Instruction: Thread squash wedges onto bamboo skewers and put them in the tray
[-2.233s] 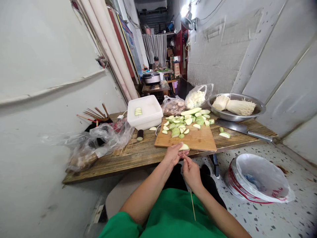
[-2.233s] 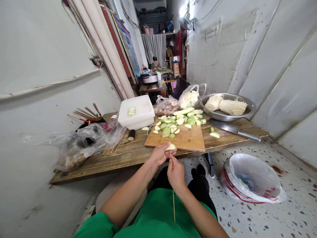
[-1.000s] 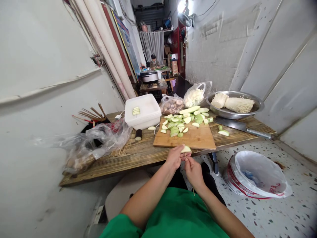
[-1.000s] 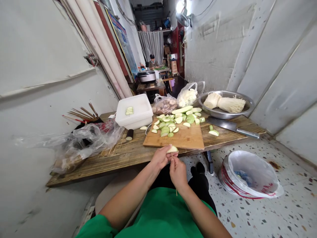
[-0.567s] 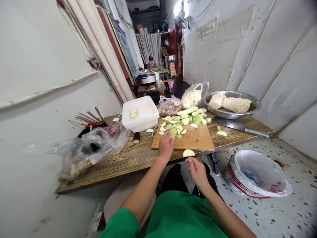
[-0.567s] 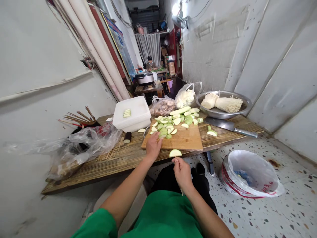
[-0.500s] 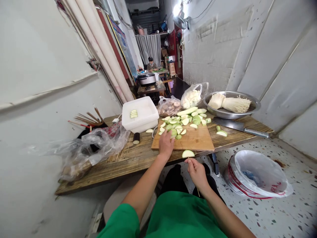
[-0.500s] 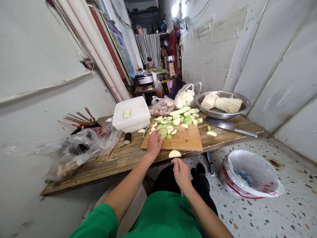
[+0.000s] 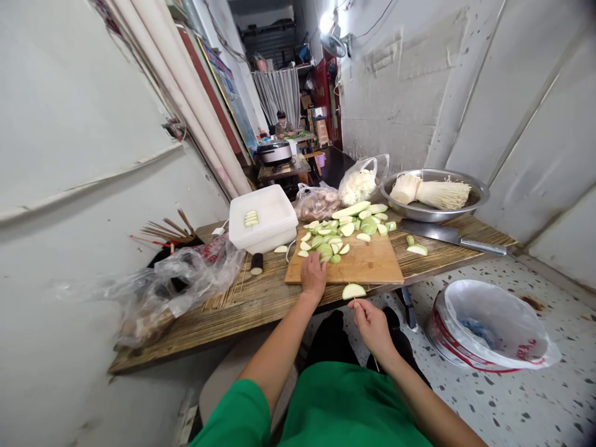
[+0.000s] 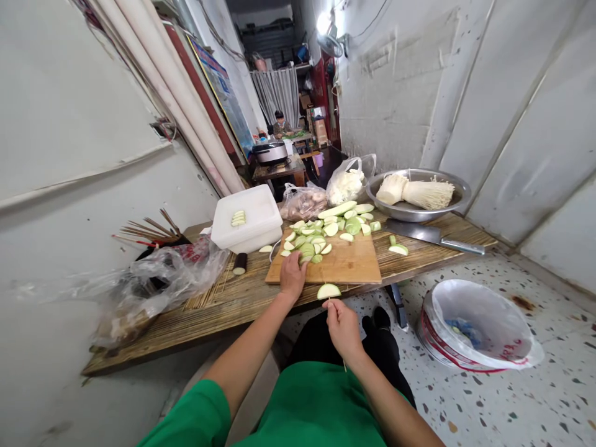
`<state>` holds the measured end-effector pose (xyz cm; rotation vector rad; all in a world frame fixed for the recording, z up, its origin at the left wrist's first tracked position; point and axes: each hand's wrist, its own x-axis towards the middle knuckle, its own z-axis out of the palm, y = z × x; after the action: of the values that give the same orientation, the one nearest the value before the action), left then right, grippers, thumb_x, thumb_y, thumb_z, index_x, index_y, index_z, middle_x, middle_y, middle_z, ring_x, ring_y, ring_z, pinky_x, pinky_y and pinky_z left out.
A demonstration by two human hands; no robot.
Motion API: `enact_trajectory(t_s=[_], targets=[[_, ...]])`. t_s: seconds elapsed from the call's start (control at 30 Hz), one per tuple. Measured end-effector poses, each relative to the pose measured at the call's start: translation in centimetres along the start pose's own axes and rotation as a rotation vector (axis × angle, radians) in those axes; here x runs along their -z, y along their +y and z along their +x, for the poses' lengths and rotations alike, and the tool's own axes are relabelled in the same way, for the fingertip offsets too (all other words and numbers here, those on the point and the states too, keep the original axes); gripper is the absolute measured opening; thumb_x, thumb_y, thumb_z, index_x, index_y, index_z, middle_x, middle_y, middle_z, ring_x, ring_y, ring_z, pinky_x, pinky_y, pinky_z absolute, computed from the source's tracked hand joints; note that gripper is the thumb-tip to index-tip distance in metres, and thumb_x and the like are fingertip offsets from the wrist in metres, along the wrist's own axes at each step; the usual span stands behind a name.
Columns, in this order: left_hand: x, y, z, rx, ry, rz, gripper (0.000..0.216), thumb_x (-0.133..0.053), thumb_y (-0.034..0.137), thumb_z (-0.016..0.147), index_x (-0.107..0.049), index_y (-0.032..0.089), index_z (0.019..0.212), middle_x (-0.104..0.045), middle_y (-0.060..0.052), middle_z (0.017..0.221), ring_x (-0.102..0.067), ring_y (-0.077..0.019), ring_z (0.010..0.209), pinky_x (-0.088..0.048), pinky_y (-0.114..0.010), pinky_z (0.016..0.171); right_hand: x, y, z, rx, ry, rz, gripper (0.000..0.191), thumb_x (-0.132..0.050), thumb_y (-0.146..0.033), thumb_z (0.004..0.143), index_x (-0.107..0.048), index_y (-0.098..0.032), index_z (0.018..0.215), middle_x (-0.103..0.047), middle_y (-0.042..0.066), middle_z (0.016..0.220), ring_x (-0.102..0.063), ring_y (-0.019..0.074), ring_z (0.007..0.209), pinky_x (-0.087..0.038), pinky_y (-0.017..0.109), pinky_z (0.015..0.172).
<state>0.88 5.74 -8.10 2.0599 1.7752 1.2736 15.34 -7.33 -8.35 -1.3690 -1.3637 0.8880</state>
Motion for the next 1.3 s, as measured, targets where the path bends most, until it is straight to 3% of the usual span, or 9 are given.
enact_trajectory(t_s=[0.27,0.4,0.53,0.67,0.77,1.0,1.3], targets=[[0.2,0.0,0.4,0.028,-0.039,-0.101,0.021,-0.056,0.014,0.073,-0.057,0.020,0.093,-0.056,-0.008,0.100,-0.047,-0.0227,0.103,-0.033,-0.037,0.094,0.0,-0.1,0.0,0.012,-0.008,-0.021,0.032,-0.037,-0.036,0.087,-0.061,-0.016,0.082,-0.044,-0.004,0.046,-0.045,0.0139,0.044,-0.033,0.022,0.045],[0.7,0.5,0.5,0.132,-0.041,-0.282,0.016,-0.061,0.014,0.069,-0.060,0.021,0.084,-0.059,-0.007,0.095,-0.050,-0.0221,0.101,-0.035,-0.036,0.094,0.1,0.0,-0.1,0.027,0.001,-0.014,0.032,-0.037,-0.035,0.087,-0.062,-0.015,0.082,-0.046,-0.003,0.046,-0.046,0.0137,0.044,-0.033,0.022,0.044],[1.5,0.9,1.1,0.420,0.003,-0.644,0.019,-0.065,0.016,0.067,-0.060,0.019,0.085,-0.063,-0.004,0.091,-0.058,-0.0180,0.092,-0.042,-0.032,0.087,0.0,-0.3,-0.3,0.060,-0.036,-0.034,0.032,-0.038,-0.033,0.087,-0.064,-0.015,0.083,-0.051,-0.001,0.049,-0.048,0.0137,0.046,-0.032,0.021,0.041],[2.9,0.9,1.8,0.813,-0.131,-1.072,0.020,-0.063,0.015,0.072,-0.058,0.015,0.091,-0.065,-0.006,0.086,-0.064,-0.0144,0.076,-0.050,-0.028,0.073,-0.4,-0.9,-0.6,0.083,-0.100,-0.068,0.033,-0.037,-0.032,0.087,-0.065,-0.015,0.086,-0.055,0.000,0.052,-0.050,0.0144,0.048,-0.033,0.021,0.043],[3.8,0.7,2.0,0.965,-0.204,-1.188,0.015,-0.065,0.015,0.072,-0.058,0.013,0.086,-0.066,-0.009,0.084,-0.066,-0.0159,0.075,-0.053,-0.028,0.070,-0.7,-1.4,-0.7,0.094,-0.125,-0.077,0.033,-0.037,-0.030,0.087,-0.066,-0.015,0.088,-0.057,0.001,0.052,-0.052,0.0148,0.049,-0.035,0.021,0.044],[4.0,0.0,2.2,1.109,-0.247,-1.223,0.015,-0.062,0.015,0.075,-0.058,0.011,0.089,-0.067,-0.012,0.081,-0.067,-0.0181,0.075,-0.055,-0.029,0.070,-0.7,-1.8,-0.7,0.093,-0.144,-0.092,0.033,-0.036,-0.030,0.087,-0.066,-0.015,0.086,-0.059,0.002,0.053,-0.055,0.0159,0.050,-0.036,0.021,0.044],[4.0,0.2,2.1,1.136,-0.260,-1.231,0.014,-0.058,0.014,0.078,-0.059,0.012,0.092,-0.067,-0.010,0.077,-0.067,-0.0165,0.070,-0.056,-0.027,0.064,-0.9,-1.6,-0.6,0.094,-0.148,-0.132,0.034,-0.037,-0.029,0.087,-0.068,-0.016,0.088,-0.063,0.003,0.058,-0.057,0.0167,0.052,-0.038,0.022,0.047]])
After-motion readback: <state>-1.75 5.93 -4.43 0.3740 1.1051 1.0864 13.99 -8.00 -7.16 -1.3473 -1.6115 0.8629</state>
